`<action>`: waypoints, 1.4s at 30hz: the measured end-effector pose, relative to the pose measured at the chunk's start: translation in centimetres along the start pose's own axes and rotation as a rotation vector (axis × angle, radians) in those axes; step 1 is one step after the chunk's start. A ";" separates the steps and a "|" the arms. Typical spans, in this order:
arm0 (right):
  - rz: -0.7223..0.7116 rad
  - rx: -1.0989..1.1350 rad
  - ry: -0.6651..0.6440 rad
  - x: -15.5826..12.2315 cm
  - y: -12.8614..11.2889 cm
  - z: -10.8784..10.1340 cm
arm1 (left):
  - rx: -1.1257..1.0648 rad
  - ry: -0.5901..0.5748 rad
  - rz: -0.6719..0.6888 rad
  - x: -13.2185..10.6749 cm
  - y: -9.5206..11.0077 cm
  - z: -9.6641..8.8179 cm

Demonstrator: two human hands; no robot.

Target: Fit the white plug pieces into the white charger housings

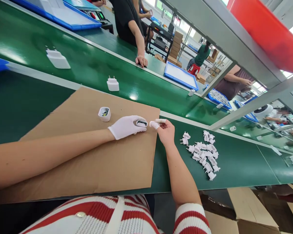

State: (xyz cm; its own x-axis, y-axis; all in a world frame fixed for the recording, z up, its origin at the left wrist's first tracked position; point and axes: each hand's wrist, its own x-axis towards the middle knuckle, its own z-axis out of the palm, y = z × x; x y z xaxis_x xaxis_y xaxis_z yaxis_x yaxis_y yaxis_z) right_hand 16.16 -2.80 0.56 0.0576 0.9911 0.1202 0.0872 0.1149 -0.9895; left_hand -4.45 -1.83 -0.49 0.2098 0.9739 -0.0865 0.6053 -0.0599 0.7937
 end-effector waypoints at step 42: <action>-0.396 -0.750 -0.104 -0.9 0.7 2.2 | 0.486 -0.160 0.196 1.2 1.3 -1.3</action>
State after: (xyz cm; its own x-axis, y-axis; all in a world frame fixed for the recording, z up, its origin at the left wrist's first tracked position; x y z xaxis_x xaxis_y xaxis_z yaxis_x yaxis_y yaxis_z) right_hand 14.00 -3.51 -0.43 -0.2048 0.8926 0.4016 0.7191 0.4155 -0.5570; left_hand -4.38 -0.49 1.25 0.4457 0.8911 -0.0855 0.8203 -0.3683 0.4376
